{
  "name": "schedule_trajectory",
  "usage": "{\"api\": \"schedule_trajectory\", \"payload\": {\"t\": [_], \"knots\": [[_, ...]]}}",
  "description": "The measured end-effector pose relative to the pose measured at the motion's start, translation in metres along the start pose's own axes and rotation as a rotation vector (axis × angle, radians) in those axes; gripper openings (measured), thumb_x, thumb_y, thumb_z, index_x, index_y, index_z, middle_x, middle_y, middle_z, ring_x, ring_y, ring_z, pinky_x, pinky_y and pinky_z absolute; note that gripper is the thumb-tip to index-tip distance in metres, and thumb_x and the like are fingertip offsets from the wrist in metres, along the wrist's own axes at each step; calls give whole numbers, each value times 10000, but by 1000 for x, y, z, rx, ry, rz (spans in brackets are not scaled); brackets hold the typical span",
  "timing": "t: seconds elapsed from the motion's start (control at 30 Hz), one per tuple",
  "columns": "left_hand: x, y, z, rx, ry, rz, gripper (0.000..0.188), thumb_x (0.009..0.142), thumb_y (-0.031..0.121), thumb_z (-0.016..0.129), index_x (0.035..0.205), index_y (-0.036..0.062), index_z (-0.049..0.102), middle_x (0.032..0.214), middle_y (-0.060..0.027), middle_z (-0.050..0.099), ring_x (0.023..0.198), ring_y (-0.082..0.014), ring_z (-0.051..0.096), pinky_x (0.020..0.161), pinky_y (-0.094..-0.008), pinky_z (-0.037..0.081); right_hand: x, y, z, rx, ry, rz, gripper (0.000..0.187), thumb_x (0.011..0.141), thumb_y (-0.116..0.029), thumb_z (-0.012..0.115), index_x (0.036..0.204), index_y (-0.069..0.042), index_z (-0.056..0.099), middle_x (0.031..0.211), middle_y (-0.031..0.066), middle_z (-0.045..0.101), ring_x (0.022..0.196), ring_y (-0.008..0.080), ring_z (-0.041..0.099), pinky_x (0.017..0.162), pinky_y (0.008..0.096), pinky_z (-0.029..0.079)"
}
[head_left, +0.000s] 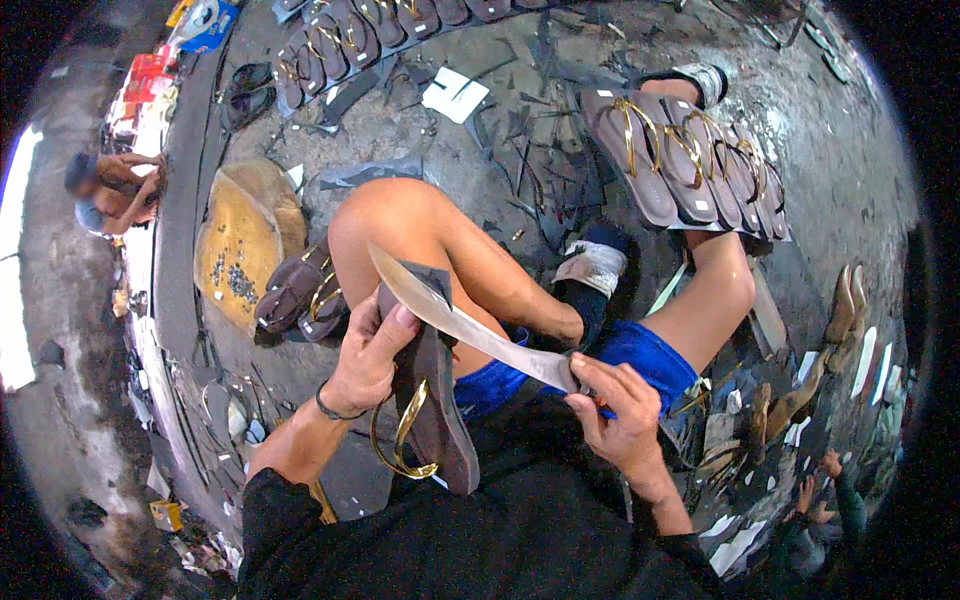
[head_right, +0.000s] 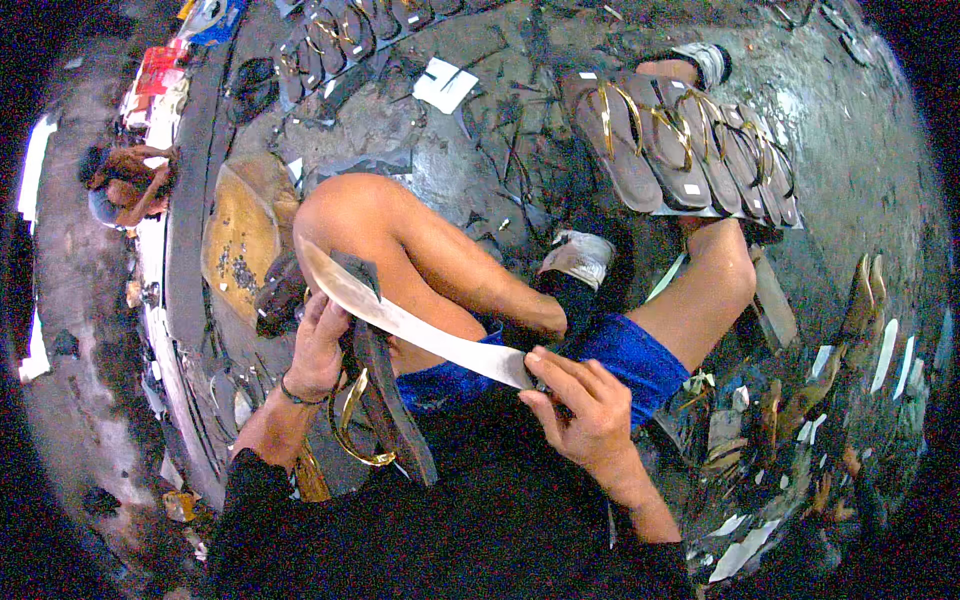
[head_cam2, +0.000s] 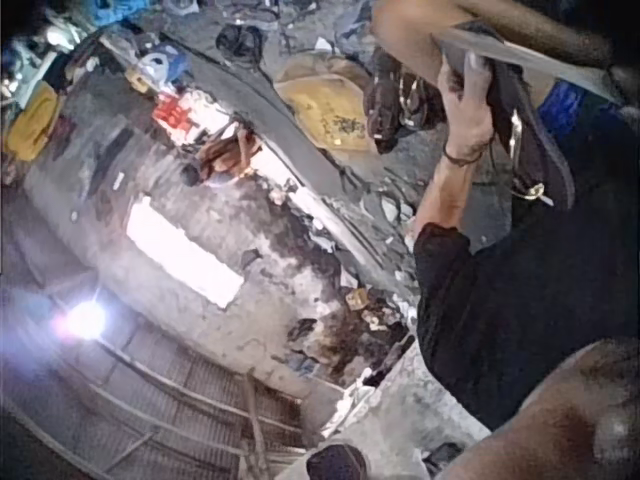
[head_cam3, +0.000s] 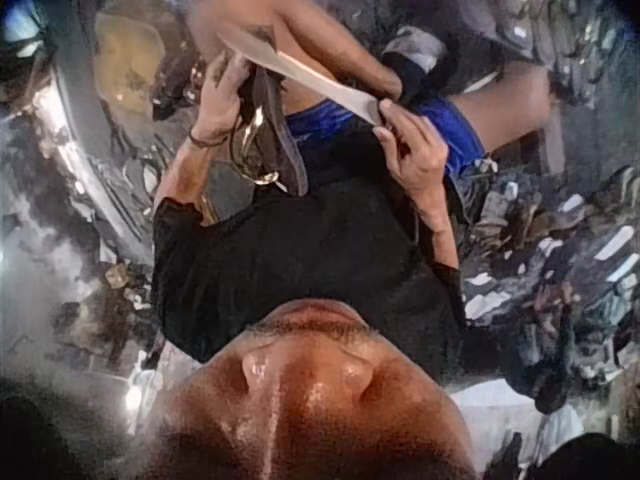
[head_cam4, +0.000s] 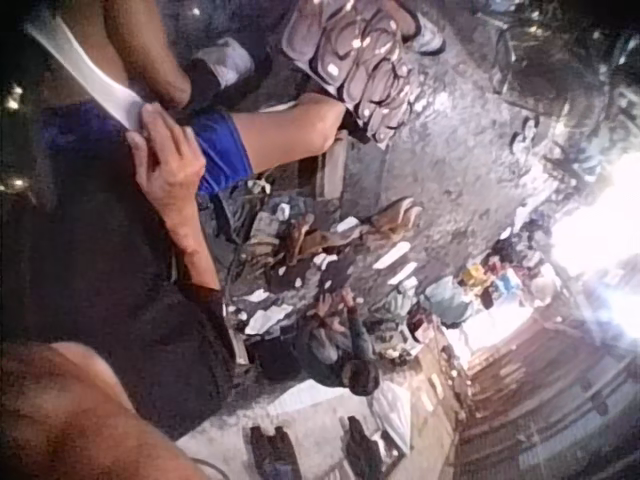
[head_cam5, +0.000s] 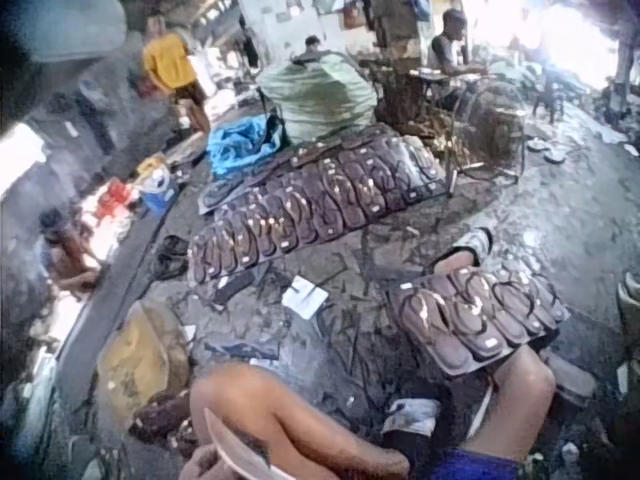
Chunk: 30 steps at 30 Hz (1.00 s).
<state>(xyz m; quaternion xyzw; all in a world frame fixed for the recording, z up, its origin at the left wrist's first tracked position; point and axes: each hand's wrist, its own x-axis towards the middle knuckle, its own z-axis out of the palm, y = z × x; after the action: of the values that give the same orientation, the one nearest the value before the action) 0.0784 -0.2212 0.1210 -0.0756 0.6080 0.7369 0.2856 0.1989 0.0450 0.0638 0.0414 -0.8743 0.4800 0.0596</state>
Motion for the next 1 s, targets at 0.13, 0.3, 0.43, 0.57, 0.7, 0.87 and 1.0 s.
{"api": "schedule_trajectory", "payload": {"t": [0.13,0.3,0.43,0.57,0.7,0.87,1.0], "knots": [[-3,-1,-2,143,-121,-45,412,996,299,541,1301,40,441,1010,-188,658,815,-334,707,661,-453,633,24,-19,-35,4,-120,31,386,785,-187,800,1135,-78,680,1051,104,723,720,234,678,619,318,515],[-4,2,14,168,-164,-85,433,945,342,654,1207,1,601,1087,-63,664,982,-130,602,888,-307,488,60,-42,-61,83,-245,89,280,830,-187,765,1065,-44,711,824,127,705,590,232,642,548,323,507],[-6,7,20,247,-225,-145,411,940,313,663,1196,-3,601,1092,-74,661,1002,-146,608,897,-317,486,89,-56,-69,98,-306,50,260,834,-185,759,1048,-43,718,772,142,684,623,250,665,555,336,506],[-6,7,29,342,-243,-107,410,922,288,691,1202,3,598,1101,-79,658,1021,-163,610,910,-335,485,116,-58,-66,78,-423,-38,253,840,-190,746,1035,-31,719,771,159,694,639,293,683,573,365,514],[-8,18,48,545,-193,135,439,907,269,713,1241,14,586,1123,-76,654,1031,-175,611,926,-336,481,138,-55,-59,54,-529,-181,260,873,-158,707,1108,-48,714,737,118,701,603,218,676,569,318,504],[18,107,67,920,-194,167,387,818,320,808,1030,15,699,934,-74,706,903,-217,670,866,-358,512,119,-27,-42,679,-371,-18,414,952,-131,634,1349,-32,572,834,-25,645,698,14,481,597,191,415],[-20,55,40,399,-602,135,382,768,371,838,893,63,648,854,-39,663,816,-165,641,762,-290,497,90,-20,-20,790,-179,157,482,994,-206,591,1429,-31,480,838,-16,619,682,31,494,606,194,431]]}}
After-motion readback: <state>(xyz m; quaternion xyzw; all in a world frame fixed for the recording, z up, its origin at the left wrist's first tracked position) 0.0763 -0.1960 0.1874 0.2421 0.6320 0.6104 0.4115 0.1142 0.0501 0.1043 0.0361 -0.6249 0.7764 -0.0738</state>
